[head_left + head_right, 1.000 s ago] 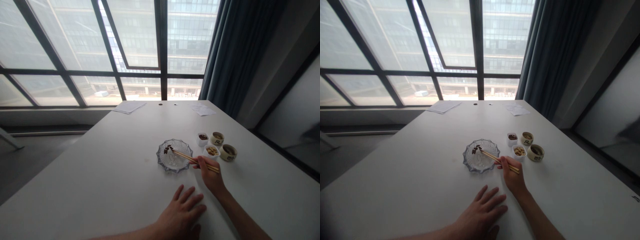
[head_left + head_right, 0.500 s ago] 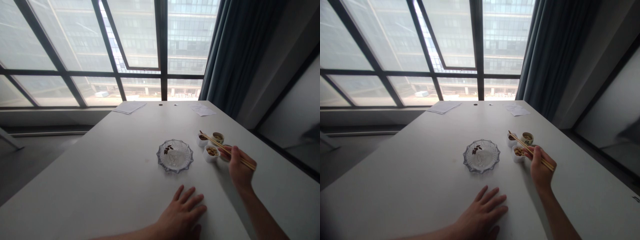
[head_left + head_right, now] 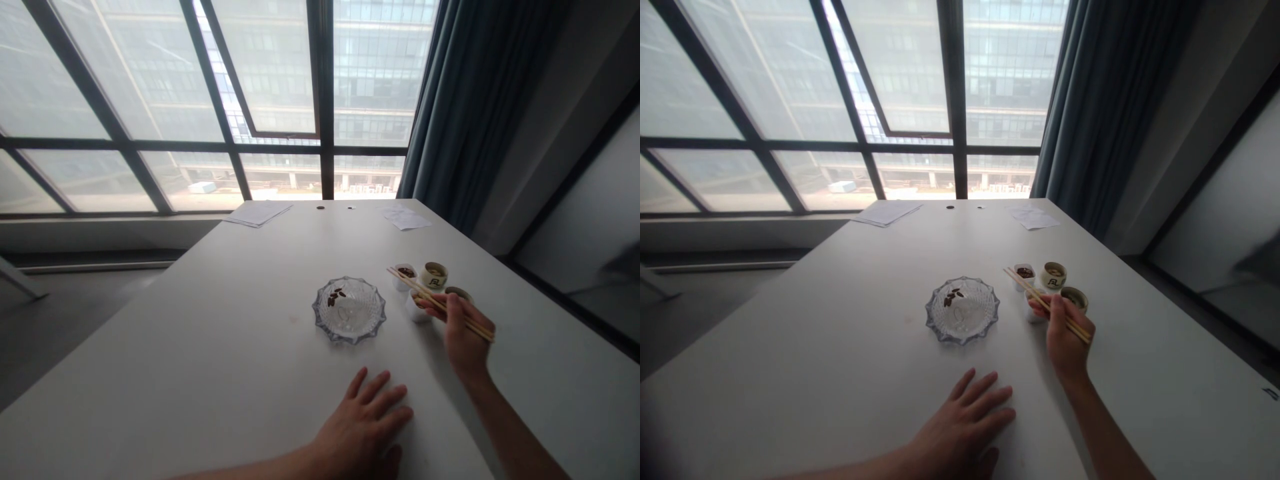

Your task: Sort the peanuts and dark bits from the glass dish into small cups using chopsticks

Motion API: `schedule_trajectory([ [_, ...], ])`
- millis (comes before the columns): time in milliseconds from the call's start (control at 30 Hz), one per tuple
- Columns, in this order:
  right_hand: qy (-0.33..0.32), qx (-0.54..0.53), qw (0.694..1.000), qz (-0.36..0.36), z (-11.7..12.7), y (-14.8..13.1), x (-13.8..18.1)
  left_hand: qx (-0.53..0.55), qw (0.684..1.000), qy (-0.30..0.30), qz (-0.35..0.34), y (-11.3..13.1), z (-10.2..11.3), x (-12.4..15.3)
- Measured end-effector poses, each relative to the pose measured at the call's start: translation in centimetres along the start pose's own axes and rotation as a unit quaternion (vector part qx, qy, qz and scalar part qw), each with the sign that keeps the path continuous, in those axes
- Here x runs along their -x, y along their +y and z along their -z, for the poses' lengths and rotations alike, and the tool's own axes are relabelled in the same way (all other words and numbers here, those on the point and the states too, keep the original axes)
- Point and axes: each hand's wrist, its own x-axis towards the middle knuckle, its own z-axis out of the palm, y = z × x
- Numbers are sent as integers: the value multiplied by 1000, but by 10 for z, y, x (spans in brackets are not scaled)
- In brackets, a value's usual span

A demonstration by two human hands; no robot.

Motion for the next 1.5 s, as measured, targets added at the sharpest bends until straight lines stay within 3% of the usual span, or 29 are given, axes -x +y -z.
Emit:
schedule_trajectory([
  [200, -227, -14, 974, 12, -28, 13, 38, -11, 1000, 6, 0, 1, 0, 0],
  [300, -274, -8, 961, 36, -39, 15, 44, -16, 1000, 4, -2, 1, 0, 0],
  [467, -298, 18, 952, 68, -45, 17, 41, -17, 1000, 12, -2, -1, -4, 1],
  [700, -260, 16, 965, 33, -39, 15, 41, -7, 1000, 12, -2, -2, -4, 1],
  [900, -68, 11, 997, 30, -18, 6, 14, -2, 1000, 10, 4, -1, -2, 1],
  [1067, 55, 33, 998, 29, 6, 2, -13, 3, 1000, -1, 4, 0, -1, 1],
  [1267, 48, 37, 998, 27, 17, 11, -23, 8, 1000, 0, 2, 2, 2, 0],
  [1500, 48, 18, 998, 33, 8, 3, -14, -3, 1000, 8, 0, 1, 0, 1],
])
